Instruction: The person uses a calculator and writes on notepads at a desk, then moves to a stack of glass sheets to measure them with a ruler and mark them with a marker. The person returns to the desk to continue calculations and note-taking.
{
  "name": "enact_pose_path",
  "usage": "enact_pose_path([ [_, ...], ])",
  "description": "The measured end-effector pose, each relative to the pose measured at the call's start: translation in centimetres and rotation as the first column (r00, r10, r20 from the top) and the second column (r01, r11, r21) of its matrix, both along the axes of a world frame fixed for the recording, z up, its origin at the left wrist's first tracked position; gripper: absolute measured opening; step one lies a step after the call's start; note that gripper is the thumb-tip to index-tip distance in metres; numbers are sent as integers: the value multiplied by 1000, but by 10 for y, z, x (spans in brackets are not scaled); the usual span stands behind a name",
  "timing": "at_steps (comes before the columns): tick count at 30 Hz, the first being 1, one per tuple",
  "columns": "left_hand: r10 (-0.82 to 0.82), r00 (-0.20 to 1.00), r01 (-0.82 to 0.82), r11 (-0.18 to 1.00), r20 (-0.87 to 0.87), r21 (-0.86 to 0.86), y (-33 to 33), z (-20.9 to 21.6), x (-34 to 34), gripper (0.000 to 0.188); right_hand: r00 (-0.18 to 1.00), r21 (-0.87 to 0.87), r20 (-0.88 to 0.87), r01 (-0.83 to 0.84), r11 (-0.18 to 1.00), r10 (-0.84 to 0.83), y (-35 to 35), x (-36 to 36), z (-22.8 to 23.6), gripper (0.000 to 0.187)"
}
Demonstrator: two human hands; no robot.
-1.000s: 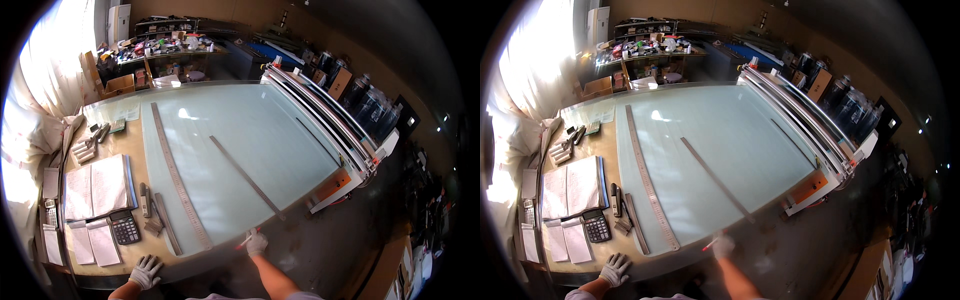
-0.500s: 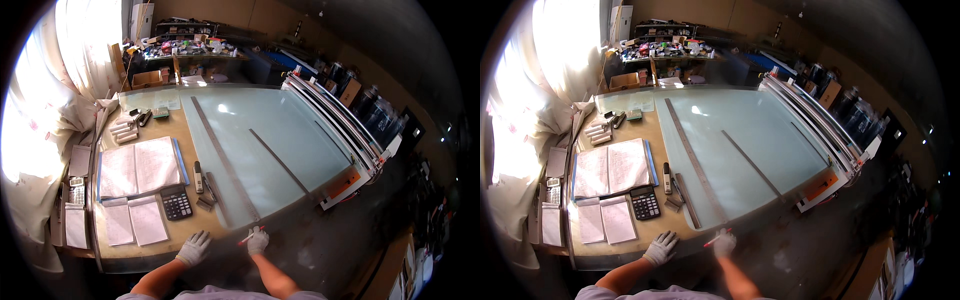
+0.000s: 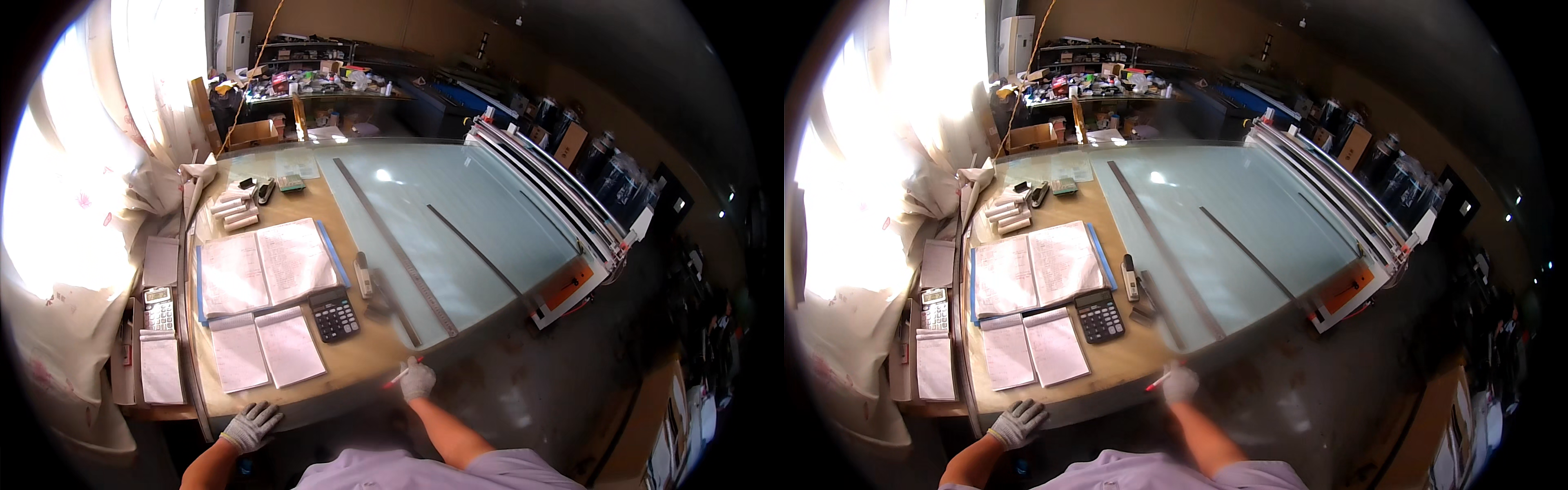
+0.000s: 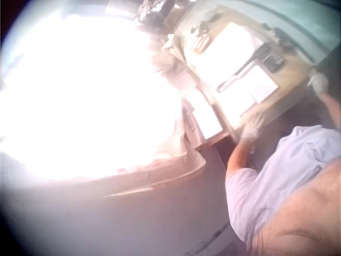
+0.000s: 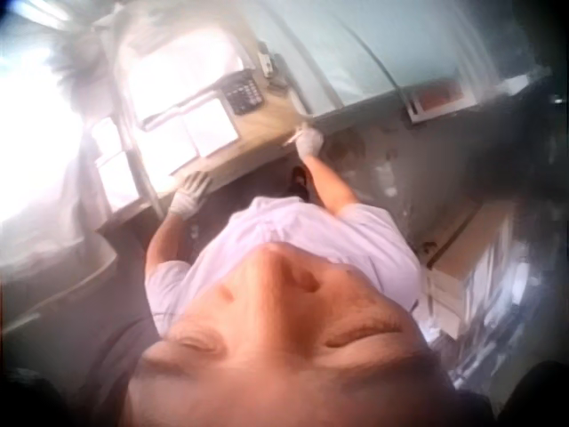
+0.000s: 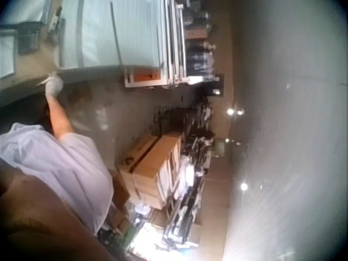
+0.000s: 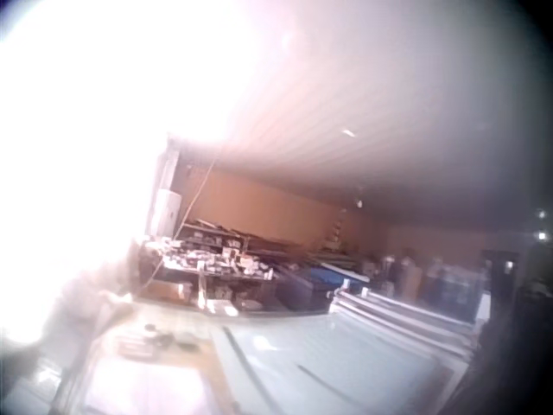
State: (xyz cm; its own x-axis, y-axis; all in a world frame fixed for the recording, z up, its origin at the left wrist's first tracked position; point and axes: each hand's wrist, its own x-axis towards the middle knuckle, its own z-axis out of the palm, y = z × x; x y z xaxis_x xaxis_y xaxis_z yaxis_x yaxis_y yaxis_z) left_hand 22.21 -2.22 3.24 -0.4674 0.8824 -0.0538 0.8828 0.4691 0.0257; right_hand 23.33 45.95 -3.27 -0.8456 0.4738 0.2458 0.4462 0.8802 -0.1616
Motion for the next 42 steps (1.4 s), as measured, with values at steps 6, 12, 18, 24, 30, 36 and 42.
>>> enact_pose_path([
  [6,48,997,-49,999,60,11,-16,5,0,71,987,30,67,142,989,-143,-12,-18,-9,28],
  [12,58,996,-59,998,63,11,-19,-5,-1,75,994,54,-68,84,995,-80,-12,-17,-10,27],
  [18,54,997,-58,997,63,52,-17,-4,-7,76,992,56,-97,85,995,-79,-14,-16,-4,29],
  [24,83,995,-91,986,63,140,-12,0,-7,65,993,114,-60,109,987,-102,-9,-20,-18,27],
  [30,57,998,-63,981,38,184,-2,-14,-6,67,990,91,17,137,986,-139,-1,-14,-26,26],
  [36,89,988,-93,995,126,26,13,-43,4,70,996,-102,-88,2,995,-11,-2,-15,12,23],
  [42,-55,994,53,998,95,22,178,-23,-18,76,956,-126,-168,-264,956,242,40,-15,-3,22],
])
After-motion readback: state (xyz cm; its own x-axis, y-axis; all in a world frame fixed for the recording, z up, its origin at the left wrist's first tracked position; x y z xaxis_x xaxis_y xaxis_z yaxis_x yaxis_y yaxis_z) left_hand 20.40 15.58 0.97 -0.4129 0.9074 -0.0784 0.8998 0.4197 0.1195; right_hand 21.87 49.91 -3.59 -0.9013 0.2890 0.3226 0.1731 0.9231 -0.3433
